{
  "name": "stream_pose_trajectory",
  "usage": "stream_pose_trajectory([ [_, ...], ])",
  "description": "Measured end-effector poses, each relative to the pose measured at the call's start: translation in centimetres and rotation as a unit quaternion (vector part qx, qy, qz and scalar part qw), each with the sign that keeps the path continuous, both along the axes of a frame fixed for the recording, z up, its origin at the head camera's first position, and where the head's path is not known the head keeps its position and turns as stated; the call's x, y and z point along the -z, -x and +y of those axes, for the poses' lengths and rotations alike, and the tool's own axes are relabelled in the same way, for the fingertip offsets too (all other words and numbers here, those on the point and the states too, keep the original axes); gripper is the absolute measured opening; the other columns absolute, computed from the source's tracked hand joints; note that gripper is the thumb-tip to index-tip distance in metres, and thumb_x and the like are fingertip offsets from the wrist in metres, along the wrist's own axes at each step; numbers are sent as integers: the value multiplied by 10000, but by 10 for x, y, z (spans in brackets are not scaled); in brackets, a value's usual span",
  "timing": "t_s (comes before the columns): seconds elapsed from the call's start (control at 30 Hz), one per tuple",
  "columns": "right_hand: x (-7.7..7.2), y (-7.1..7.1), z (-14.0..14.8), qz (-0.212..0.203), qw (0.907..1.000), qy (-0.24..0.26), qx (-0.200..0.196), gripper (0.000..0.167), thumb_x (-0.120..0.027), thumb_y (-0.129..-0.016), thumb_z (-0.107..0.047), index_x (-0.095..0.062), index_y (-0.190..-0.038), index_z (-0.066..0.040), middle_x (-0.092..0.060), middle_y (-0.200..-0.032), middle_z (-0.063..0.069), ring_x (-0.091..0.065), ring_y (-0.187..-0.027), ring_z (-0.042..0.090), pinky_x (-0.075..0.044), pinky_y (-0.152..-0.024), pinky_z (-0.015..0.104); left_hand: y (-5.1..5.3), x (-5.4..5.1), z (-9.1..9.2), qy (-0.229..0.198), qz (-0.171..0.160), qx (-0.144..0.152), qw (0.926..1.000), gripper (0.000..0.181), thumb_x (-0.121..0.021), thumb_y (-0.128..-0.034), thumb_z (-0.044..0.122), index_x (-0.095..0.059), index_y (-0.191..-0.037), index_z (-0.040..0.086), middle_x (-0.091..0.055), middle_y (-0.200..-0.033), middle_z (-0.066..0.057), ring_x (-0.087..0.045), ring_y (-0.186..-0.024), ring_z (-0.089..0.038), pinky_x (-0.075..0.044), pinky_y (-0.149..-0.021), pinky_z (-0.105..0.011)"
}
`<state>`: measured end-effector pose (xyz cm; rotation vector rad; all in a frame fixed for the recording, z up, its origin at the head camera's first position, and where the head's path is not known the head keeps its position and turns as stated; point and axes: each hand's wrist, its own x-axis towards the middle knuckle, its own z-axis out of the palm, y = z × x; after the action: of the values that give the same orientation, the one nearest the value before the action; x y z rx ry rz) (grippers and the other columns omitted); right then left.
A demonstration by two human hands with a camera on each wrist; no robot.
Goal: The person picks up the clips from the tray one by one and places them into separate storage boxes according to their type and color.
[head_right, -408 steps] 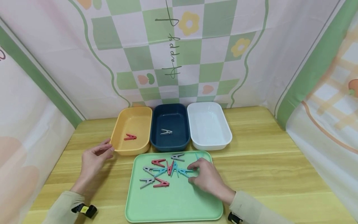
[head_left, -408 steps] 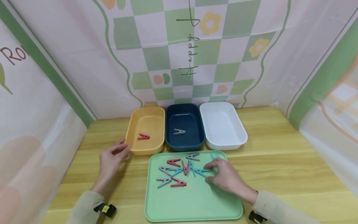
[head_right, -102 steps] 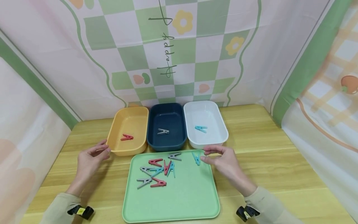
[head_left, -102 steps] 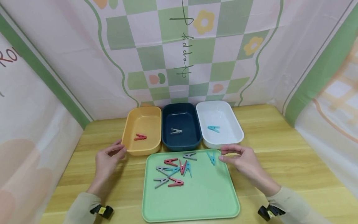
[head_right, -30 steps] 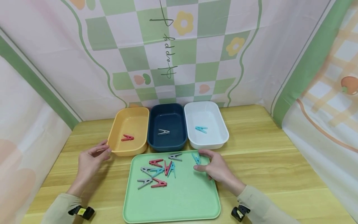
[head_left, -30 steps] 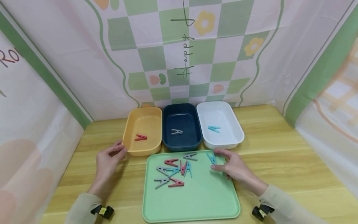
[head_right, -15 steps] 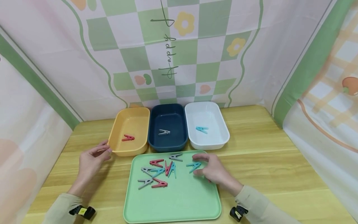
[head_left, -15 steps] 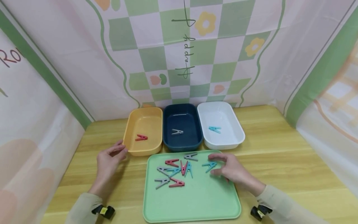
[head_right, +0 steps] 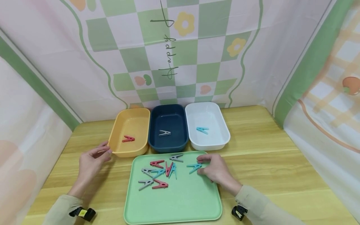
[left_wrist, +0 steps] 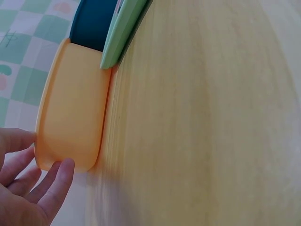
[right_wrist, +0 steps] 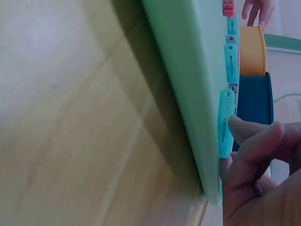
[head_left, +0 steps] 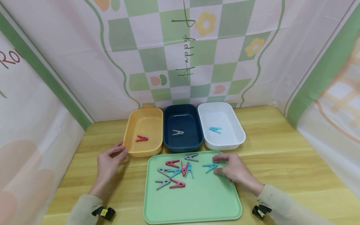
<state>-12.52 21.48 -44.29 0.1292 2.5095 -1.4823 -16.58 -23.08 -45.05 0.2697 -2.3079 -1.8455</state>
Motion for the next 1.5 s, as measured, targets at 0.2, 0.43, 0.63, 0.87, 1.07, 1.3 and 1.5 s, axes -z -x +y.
stream_pose_trajectory([
  [0.2, 1, 1, -1, 38, 9999, -24, 96, 461, -862, -795, 48, -731, -1236, 27, -769, -1126, 135, -439, -388, 145, -454, -338, 284, 0, 0, 0, 41, 10, -17, 10000, 267, -779, -936, -12, -723, -1177, -113, -628, -1450, -148, -714, -957, -19, -665, -778, -269],
  [0.43, 4, 2, -2, 69, 9997, -162, 145, 403, -869, -787, 49, -757, -1173, 19, -761, -1049, 111, -450, -388, 144, -449, -337, 278, 0, 0, -1, 54, -14, 12, 10000, 268, -771, -940, -16, -721, -1186, -112, -623, -1458, -141, -715, -971, -30, -666, -788, -282],
  [0.63, 8, 3, 0, 334, 9980, -528, 50, 358, -900, -766, 15, -781, -1103, 4, -751, -976, 67, -597, -577, 160, -535, -477, 278, 0, 0, -1, 79, -22, 26, 10000, 265, -771, -945, -11, -722, -1187, -107, -629, -1452, -134, -712, -978, -21, -663, -789, -268],
  [0.87, 11, 3, 3, 720, 9914, -1077, -209, 290, -931, -751, -55, -807, -1013, -34, -739, -894, 7, -653, -853, 195, -569, -708, 347, 0, 1, -2, 116, 6, 30, 9999, 258, -776, -948, 4, -728, -1178, -104, -634, -1445, -141, -715, -961, -15, -663, -781, -264],
  [1.07, 12, 2, 6, 744, 9914, -1049, -226, 258, -931, -753, -69, -814, -982, -54, -724, -856, -5, -623, -814, 174, -531, -674, 319, 0, 1, -2, 108, 4, 48, 9999, 262, -777, -950, 9, -727, -1181, -103, -633, -1447, -137, -716, -959, -16, -665, -783, -271],
  [1.3, 5, 1, 8, 90, 9998, -177, 79, 311, -914, -789, -76, -802, -1078, -41, -731, -921, 47, -463, -441, 120, -415, -370, 239, -1, 0, -1, 83, -12, 53, 10000, 263, -775, -950, 7, -725, -1186, -100, -630, -1452, -135, -716, -966, -22, -663, -788, -266],
  [1.5, -6, -1, 9, -90, 9995, 287, 53, 311, -885, -832, -97, -790, -1121, -33, -726, -993, 78, -397, -407, 100, -392, -352, 226, -1, 0, -2, 117, 9, 62, 9999, 265, -777, -954, 21, -727, -1186, -97, -627, -1456, -133, -711, -986, -22, -661, -793, -266],
])
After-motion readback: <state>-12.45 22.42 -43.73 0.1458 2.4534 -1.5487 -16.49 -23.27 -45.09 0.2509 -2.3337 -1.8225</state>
